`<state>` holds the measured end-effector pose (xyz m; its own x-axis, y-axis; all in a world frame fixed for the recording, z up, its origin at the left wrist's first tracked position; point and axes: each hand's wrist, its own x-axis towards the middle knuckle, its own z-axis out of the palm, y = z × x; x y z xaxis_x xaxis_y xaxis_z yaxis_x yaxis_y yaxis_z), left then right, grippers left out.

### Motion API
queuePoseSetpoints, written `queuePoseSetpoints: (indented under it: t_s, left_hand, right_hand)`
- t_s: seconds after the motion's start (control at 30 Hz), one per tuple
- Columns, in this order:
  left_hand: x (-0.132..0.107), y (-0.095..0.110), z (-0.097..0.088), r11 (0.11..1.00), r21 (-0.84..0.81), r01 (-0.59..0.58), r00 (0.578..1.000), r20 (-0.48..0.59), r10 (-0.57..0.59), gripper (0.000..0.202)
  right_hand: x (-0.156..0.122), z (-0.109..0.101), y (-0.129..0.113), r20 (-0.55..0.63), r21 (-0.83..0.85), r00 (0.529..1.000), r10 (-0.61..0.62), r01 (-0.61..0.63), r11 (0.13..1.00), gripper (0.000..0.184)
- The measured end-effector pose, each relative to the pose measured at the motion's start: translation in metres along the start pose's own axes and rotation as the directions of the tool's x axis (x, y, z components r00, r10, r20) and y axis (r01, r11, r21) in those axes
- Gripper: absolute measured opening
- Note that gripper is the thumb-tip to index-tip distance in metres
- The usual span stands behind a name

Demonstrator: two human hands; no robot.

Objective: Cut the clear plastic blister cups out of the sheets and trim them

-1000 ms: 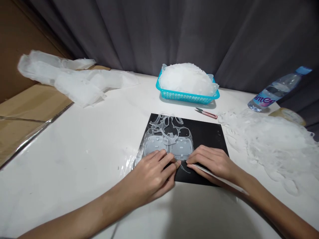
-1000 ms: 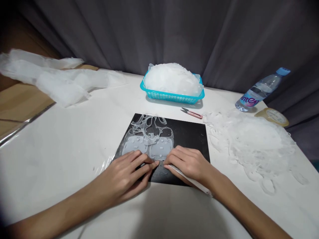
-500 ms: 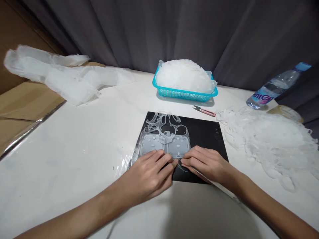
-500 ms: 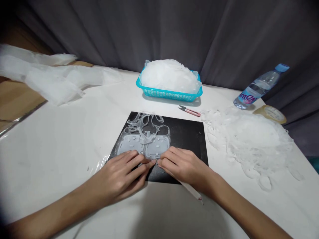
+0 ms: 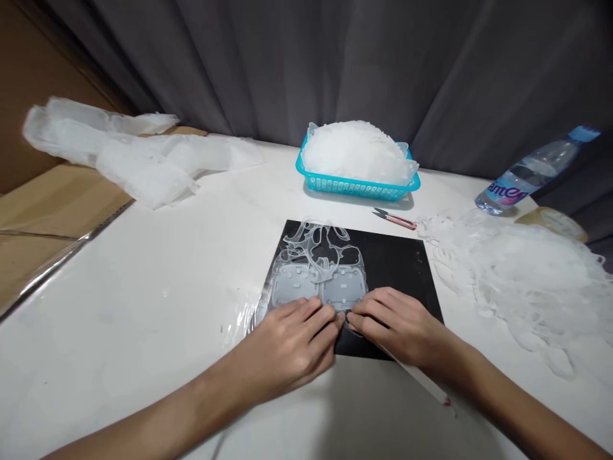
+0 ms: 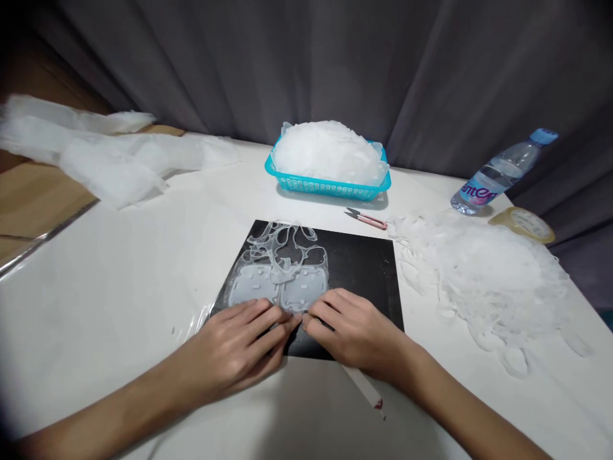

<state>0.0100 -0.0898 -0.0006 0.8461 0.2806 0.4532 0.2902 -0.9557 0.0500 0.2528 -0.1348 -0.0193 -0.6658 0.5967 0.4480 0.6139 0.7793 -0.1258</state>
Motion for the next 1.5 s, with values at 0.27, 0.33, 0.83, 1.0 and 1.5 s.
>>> queuePoseSetpoints:
  t_s: [0.27,0.33,0.83,1.0,1.5]
  left_hand:
    - [-0.001,0.000,-0.006,0.998,-0.035,0.048,0.996,-0.078,-0.051,0.015]
    - [-0.002,0.004,-0.009,0.983,-0.137,0.124,0.984,-0.109,-0.139,0.015]
    - [0.006,0.005,0.001,-0.224,-0.757,0.613,0.562,0.618,-0.550,0.034]
    - [0.006,0.006,-0.002,-0.201,-0.768,0.608,0.573,0.600,-0.558,0.033]
    - [0.009,0.009,-0.003,0.021,-0.709,0.705,0.541,0.519,-0.662,0.012]
  right_hand:
    - [0.009,0.003,-0.002,-0.047,-0.216,0.999,-0.002,-0.008,0.976,0.021]
    - [0.011,0.001,-0.005,-0.063,-0.228,0.998,-0.002,-0.012,0.973,0.021]
    - [0.018,0.010,-0.038,-0.200,-0.177,0.958,0.208,-0.244,0.954,0.022]
    - [0.016,0.013,-0.038,-0.182,-0.116,0.949,0.259,-0.282,0.952,0.019]
    - [0.025,-0.005,-0.038,-0.143,0.399,0.778,0.611,-0.520,0.755,0.016]
